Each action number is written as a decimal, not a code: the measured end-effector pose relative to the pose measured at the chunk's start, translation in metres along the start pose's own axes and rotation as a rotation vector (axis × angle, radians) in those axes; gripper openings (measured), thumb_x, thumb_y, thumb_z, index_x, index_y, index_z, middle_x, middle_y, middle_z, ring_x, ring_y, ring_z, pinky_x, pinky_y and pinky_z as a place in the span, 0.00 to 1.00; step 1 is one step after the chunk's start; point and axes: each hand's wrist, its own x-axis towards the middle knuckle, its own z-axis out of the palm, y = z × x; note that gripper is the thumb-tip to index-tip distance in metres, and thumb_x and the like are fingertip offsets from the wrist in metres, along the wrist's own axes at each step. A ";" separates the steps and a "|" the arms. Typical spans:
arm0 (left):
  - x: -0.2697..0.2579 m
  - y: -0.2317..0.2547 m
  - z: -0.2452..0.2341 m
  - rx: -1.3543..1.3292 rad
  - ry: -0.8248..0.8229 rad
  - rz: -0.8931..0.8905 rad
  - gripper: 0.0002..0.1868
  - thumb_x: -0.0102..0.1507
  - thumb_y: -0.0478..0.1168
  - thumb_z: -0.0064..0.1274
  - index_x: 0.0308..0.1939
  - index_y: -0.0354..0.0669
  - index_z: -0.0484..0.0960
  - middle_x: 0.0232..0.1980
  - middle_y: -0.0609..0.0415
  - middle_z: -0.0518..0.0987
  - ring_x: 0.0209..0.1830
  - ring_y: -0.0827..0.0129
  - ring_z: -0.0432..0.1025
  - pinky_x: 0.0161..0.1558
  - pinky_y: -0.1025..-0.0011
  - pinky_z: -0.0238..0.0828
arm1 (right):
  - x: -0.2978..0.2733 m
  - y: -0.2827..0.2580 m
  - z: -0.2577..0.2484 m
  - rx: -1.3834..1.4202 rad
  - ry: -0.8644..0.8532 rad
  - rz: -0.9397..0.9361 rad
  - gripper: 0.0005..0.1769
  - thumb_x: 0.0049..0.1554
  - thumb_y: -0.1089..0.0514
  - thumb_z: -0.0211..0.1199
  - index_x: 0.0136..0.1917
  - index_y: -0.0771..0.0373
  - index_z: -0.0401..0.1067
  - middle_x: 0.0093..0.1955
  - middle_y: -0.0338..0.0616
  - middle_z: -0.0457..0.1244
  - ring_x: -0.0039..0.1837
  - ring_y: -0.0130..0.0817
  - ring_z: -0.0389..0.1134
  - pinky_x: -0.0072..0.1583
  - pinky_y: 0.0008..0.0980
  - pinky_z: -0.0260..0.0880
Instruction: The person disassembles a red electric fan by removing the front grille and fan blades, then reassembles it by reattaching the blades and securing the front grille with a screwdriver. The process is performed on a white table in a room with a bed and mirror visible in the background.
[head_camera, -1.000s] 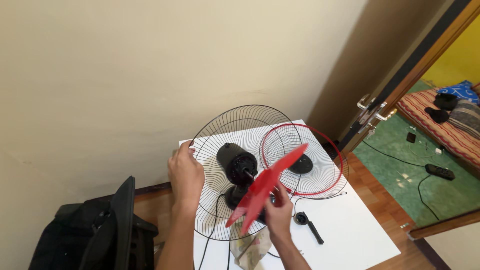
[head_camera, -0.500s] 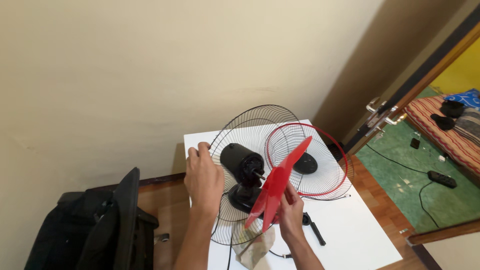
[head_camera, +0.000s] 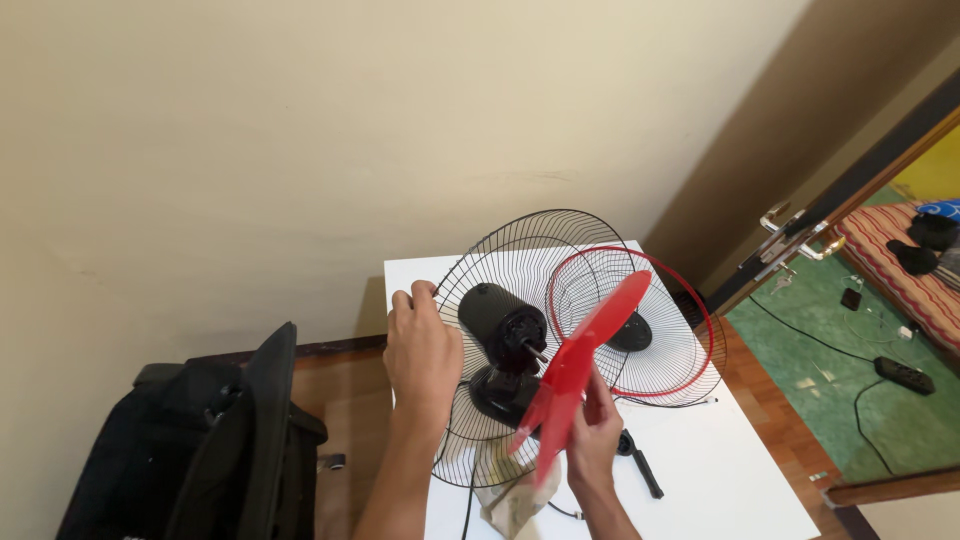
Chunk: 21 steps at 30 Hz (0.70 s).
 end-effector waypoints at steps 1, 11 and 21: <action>0.000 0.003 0.001 0.011 0.021 0.025 0.19 0.56 0.28 0.45 0.51 0.37 0.73 0.49 0.41 0.74 0.48 0.43 0.73 0.42 0.50 0.74 | -0.003 0.003 -0.008 -0.044 -0.001 0.006 0.36 0.57 0.66 0.61 0.77 0.70 0.59 0.65 0.58 0.65 0.57 0.37 0.71 0.54 0.32 0.75; -0.001 0.034 0.008 0.120 0.091 -0.075 0.13 0.70 0.42 0.43 0.44 0.33 0.75 0.45 0.41 0.76 0.44 0.46 0.75 0.36 0.49 0.74 | 0.000 0.015 -0.047 0.043 0.069 -0.073 0.36 0.56 0.57 0.62 0.76 0.64 0.58 0.64 0.54 0.65 0.55 0.38 0.72 0.47 0.34 0.75; 0.001 0.035 0.004 0.090 0.056 -0.098 0.13 0.70 0.41 0.41 0.46 0.32 0.75 0.47 0.39 0.76 0.48 0.45 0.74 0.39 0.48 0.75 | -0.001 -0.001 -0.006 -0.011 -0.005 -0.032 0.35 0.57 0.57 0.61 0.75 0.64 0.56 0.62 0.46 0.64 0.56 0.31 0.70 0.51 0.30 0.75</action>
